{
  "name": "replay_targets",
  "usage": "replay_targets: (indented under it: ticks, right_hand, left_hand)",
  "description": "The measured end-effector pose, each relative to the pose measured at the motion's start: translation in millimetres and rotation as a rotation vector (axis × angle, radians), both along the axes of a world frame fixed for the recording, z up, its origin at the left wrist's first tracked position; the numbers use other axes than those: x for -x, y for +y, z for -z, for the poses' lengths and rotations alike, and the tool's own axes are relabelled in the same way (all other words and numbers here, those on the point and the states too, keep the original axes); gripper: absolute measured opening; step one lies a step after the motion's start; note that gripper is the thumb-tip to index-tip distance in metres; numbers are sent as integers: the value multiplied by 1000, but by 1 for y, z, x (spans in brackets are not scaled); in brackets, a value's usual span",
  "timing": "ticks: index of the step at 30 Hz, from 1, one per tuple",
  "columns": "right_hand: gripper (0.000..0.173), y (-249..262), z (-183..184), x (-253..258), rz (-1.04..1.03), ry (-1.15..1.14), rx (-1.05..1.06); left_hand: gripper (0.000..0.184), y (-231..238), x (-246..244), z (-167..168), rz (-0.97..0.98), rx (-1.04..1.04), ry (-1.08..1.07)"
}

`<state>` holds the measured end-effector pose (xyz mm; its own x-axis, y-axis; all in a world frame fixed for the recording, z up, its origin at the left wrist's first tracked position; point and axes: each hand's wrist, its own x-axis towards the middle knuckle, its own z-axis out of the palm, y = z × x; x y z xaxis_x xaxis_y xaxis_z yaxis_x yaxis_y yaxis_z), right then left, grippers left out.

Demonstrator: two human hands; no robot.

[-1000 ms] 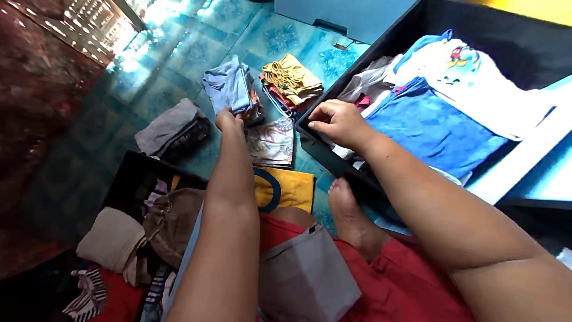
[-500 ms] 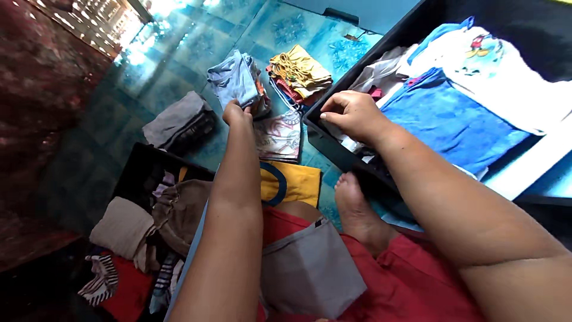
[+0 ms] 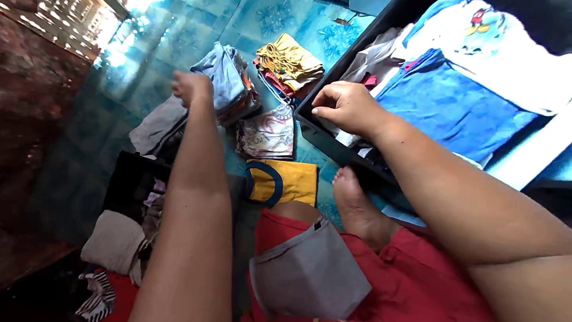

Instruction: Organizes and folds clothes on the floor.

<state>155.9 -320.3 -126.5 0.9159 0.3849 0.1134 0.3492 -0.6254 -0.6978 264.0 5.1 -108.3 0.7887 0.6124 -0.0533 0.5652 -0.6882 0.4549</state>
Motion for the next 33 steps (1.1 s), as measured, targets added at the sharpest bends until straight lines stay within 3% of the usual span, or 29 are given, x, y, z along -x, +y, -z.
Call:
replay_targets:
  ticks: [2, 5, 7, 9, 13, 17, 20, 22, 24, 25, 27, 30, 33]
  right_hand:
    - [19, 3, -2, 2, 5, 8, 23]
    - [24, 24, -14, 18, -43, 73, 160]
    - [30, 44, -18, 36, -145, 90, 274]
    - [34, 56, -15, 50, -223, 95, 318]
    - [42, 47, -6, 33, -152, 62, 121]
    - [34, 14, -9, 5, 41, 71, 137]
    - [37, -23, -45, 5, 301, 246, 359]
    - [57, -48, -56, 17, 419, 349, 513]
    - [75, -66, -42, 31, 471, 377, 571]
    - [72, -75, -34, 35, 458, 348, 579]
    - [45, -97, -31, 36, 402, 284, 538]
    - [33, -131, -27, 36, 407, 298, 247]
    - [35, -154, -10, 47, 608, 397, -312]
  left_hand:
    - [71, 1, -7, 0, 283, -87, -160]
    - [74, -6, -21, 38, 557, -242, -86]
    - [76, -9, -35, 64, 594, -186, 51]
    - [77, -8, -56, 62, 638, -133, 195]
    - [73, -14, -75, 45, 694, -148, 331]
    - [76, -11, -62, 39, 636, -179, 266]
    - [78, -38, -29, 16, 520, -113, -23]
    - [85, -65, -5, 6, 504, -21, -121]
    - [90, -96, 21, -5, 534, 125, -186]
    - [92, -114, 34, -12, 562, 222, -226]
    - [90, -153, 60, -28, 610, 467, -285]
    - [78, -208, 128, -58, 585, 897, -231]
    - [64, -241, 199, -77, 476, 1223, -212]
